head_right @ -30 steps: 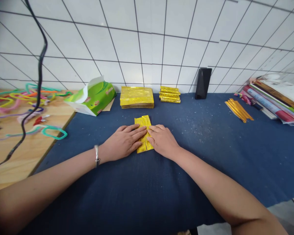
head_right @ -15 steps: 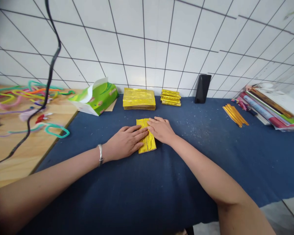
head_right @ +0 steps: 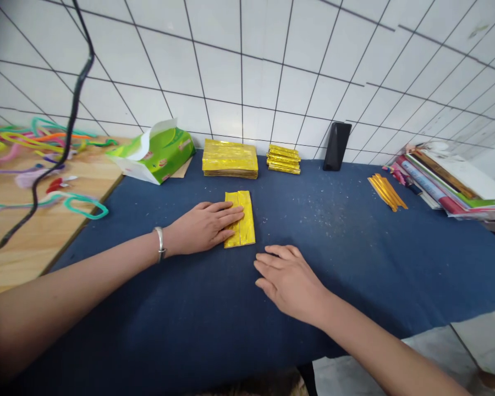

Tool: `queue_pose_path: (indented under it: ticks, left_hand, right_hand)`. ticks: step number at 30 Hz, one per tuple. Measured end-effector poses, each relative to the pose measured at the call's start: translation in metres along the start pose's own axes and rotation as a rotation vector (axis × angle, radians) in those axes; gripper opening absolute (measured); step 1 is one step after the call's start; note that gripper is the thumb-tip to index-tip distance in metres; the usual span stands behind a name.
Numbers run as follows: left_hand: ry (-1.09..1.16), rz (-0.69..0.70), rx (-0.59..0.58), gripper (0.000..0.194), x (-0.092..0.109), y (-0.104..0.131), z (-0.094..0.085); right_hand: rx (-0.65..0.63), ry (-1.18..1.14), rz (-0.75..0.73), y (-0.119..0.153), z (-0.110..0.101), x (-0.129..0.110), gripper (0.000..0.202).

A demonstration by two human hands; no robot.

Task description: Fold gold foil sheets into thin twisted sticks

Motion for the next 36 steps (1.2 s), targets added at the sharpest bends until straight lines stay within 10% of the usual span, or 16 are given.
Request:
queue_pose_path:
  ticks: [20,36]
  left_hand:
    - [0.027,0.036,-0.008,0.048,-0.025,0.020,0.003]
    - [0.019,0.060,0.013,0.049,-0.026,0.021,0.003]
  right_hand:
    - [-0.100,0.063,-0.042,-0.075,0.021,0.004,0.053]
    - [0.122,0.204,-0.138,-0.179,0.003,0.049,0.041]
Point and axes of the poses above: each hand's wrist, its own y-axis away from the middle knuckle, its own z-axis out of the palm, x = y × z, the point moved 8 cm from there along -y, towards the middle knuckle, and after that the axes turned 5 degrees about -y, right-handed, at the moved point
